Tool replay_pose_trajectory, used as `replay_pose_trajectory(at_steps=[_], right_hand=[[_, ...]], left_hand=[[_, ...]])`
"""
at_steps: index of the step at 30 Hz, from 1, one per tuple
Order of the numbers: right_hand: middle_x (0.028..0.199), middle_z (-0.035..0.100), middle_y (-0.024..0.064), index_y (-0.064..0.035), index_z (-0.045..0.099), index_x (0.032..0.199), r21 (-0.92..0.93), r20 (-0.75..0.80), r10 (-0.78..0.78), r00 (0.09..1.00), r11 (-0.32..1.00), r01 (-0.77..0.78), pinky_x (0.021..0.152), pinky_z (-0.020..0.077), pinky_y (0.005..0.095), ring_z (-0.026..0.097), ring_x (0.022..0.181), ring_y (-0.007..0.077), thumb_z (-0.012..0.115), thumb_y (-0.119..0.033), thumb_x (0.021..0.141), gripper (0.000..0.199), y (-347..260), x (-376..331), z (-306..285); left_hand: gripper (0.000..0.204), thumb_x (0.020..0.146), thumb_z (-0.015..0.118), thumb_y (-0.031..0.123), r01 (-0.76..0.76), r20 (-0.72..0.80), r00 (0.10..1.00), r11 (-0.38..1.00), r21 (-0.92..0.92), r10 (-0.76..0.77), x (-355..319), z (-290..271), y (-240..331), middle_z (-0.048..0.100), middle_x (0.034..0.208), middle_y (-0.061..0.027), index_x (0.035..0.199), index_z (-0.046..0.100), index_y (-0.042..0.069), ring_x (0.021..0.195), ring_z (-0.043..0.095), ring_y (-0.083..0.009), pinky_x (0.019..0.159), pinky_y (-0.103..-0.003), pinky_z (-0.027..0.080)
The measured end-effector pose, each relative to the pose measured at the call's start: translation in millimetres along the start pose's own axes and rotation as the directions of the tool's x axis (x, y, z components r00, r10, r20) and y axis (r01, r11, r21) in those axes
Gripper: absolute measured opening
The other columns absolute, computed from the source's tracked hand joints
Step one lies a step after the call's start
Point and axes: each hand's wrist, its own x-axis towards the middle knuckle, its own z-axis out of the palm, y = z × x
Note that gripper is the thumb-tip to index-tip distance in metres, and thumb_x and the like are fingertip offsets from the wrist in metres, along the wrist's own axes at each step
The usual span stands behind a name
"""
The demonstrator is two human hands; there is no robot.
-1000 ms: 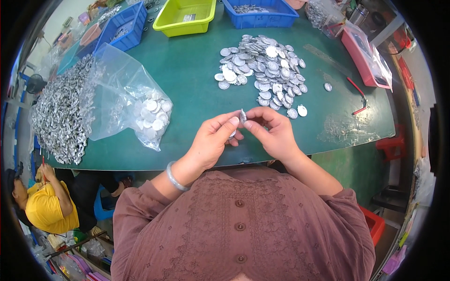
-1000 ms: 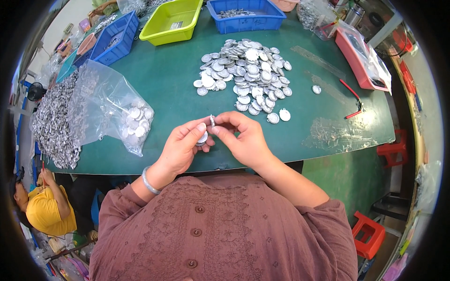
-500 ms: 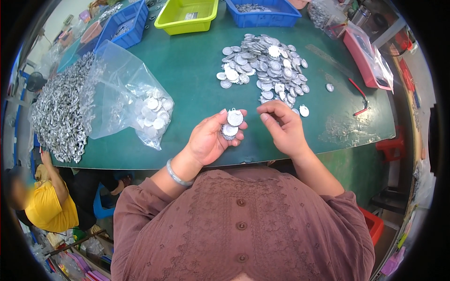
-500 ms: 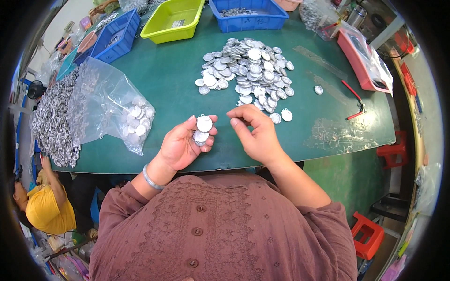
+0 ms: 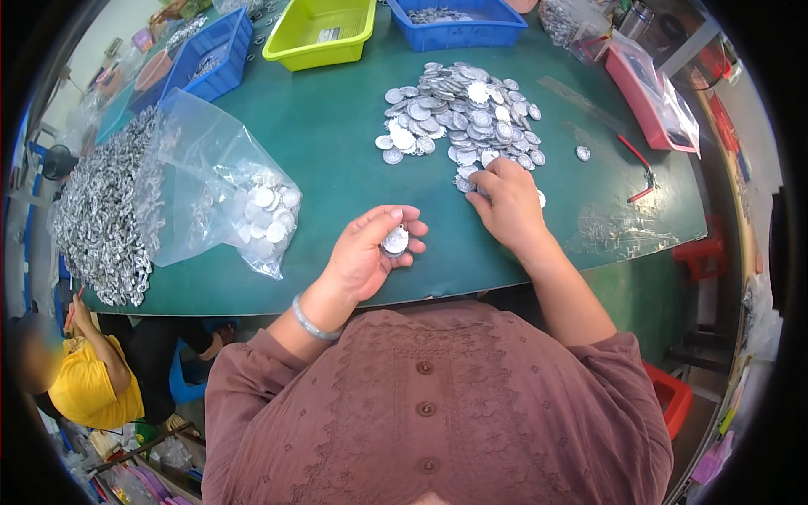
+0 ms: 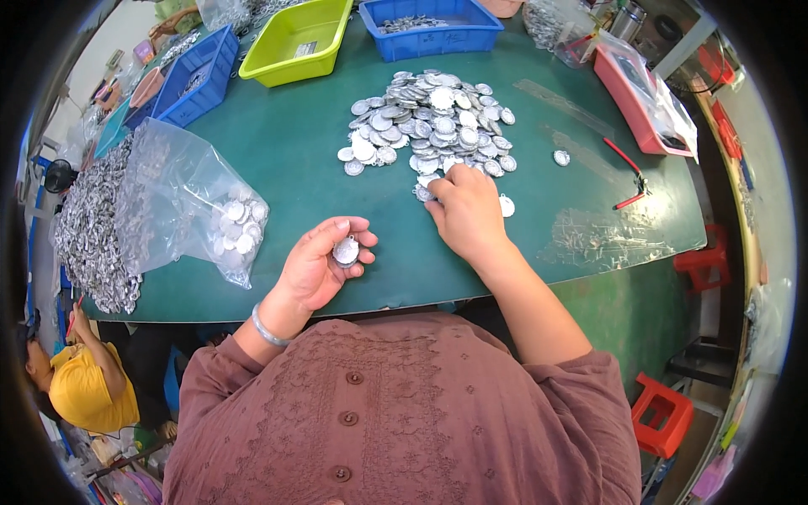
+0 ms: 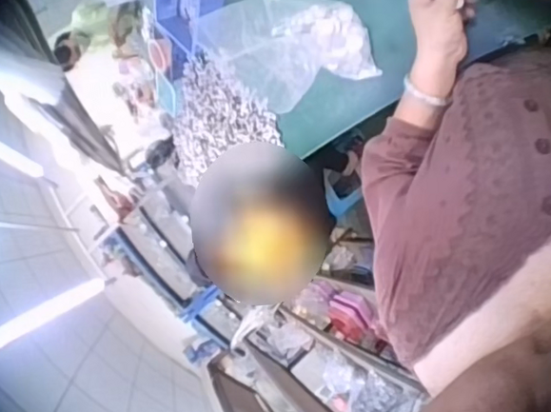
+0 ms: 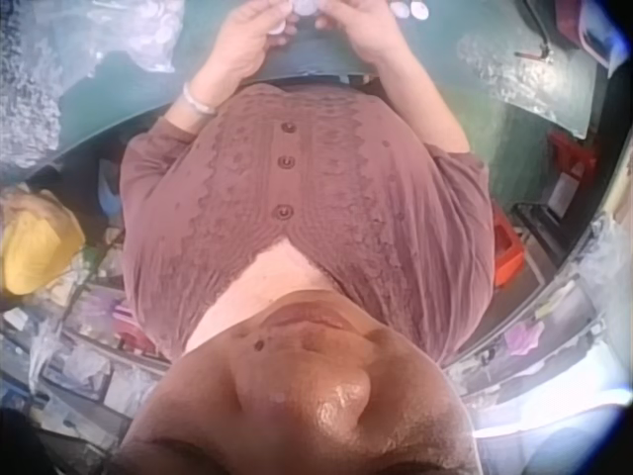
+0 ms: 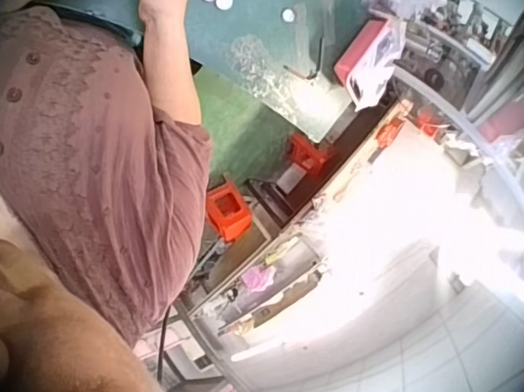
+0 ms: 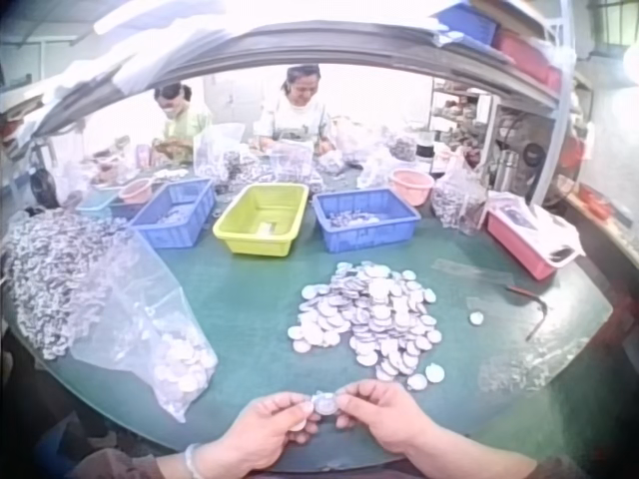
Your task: The person picks up and joins small circular metal components by hand, placing the assembled items into a clear plastic bag at a workstation.
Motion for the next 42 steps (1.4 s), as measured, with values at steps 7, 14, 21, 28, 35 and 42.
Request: replay_pose_trajectory(at_steps=[7, 14, 21, 28, 35, 42], right_hand=[[0.074, 0.049, 0.0051, -0.0074, 0.061, 0.077, -0.208, 0.003, -0.213, 0.977, 0.956, 0.209, 0.065, 0.0365, 0.0333, 0.05, 0.073, 0.0229, 0.063, -0.009, 0.067, 0.009, 4.3, 2.1, 8.5], [0.077, 0.058, 0.0033, -0.0006, 0.059, 0.087, 0.791, 0.467, 0.323, 0.823, 0.262, -0.552, 0.056, 0.0418, 0.0224, 0.052, 0.062, 0.0112, 0.054, -0.006, 0.082, 0.009, -27.9, -2.3, 0.0], [0.079, 0.06, 0.0046, 0.0016, 0.058, 0.091, 0.822, 0.536, 0.261, 0.803, 0.054, -0.567, 0.058, 0.0427, 0.0212, 0.053, 0.063, 0.009, 0.056, -0.01, 0.083, 0.014, -42.4, -9.5, 1.5], [0.079, 0.06, 0.0051, 0.0012, 0.058, 0.091, 0.809, 0.575, 0.245, 0.781, -0.032, -0.586, 0.059, 0.0429, 0.0221, 0.054, 0.063, 0.0102, 0.058, -0.012, 0.083, 0.016, -40.9, -11.4, 3.3], [0.079, 0.06, 0.0044, -0.0003, 0.058, 0.09, 0.805, 0.587, 0.259, 0.767, -0.088, -0.586, 0.059, 0.043, 0.0221, 0.055, 0.064, 0.0108, 0.059, -0.012, 0.082, 0.014, -39.9, -12.4, 3.6], [0.081, 0.059, 0.0037, 0.0016, 0.06, 0.089, 0.886, 0.358, 0.207, 0.91, 0.232, -0.402, 0.061, 0.0422, 0.021, 0.053, 0.067, 0.008, 0.059, -0.007, 0.081, 0.012, -52.7, -13.3, 5.7]], left_hand=[[0.024, 0.087, 0.049, 0.017, 0.015, 0.005, 1.0, 0.999, 0.044, -0.015, -1.0, 2.6, 0.5, 0.059, 0.087, -0.0071, 0.104, 0.053, 0.001, 0.073, 0.059, -0.0144, 0.058, -0.024, 0.047], [0.023, 0.086, 0.053, 0.018, -0.011, -0.025, 1.0, 0.991, 0.136, 0.015, 0.1, 9.5, -1.7, 0.058, 0.083, -0.0035, 0.104, 0.054, 0.003, 0.069, 0.055, -0.0106, 0.056, -0.022, 0.044], [0.015, 0.085, 0.057, 0.017, -0.064, -0.069, 0.995, 0.986, 0.151, 0.075, -1.6, 11.2, -4.2, 0.059, 0.078, -0.0017, 0.094, 0.057, 0.005, 0.065, 0.055, -0.0098, 0.054, -0.021, 0.043], [0.014, 0.085, 0.057, 0.016, -0.067, -0.072, 0.994, 0.987, 0.148, 0.079, -4.7, 11.6, -3.7, 0.059, 0.078, -0.0017, 0.093, 0.058, 0.005, 0.065, 0.055, -0.0095, 0.054, -0.021, 0.042], [0.021, 0.086, 0.055, 0.016, -0.12, -0.076, 0.988, 0.979, 0.167, 0.134, -8.8, 12.9, -3.2, 0.06, 0.082, -0.0036, 0.102, 0.056, 0.003, 0.067, 0.055, -0.0097, 0.055, -0.021, 0.043], [0.031, 0.087, 0.052, 0.017, -0.158, 0.003, 0.987, 0.974, 0.162, 0.16, -9.4, 14.8, -7.6, 0.06, 0.092, -0.0043, 0.114, 0.051, 0.001, 0.072, 0.055, -0.0103, 0.058, -0.021, 0.044]])
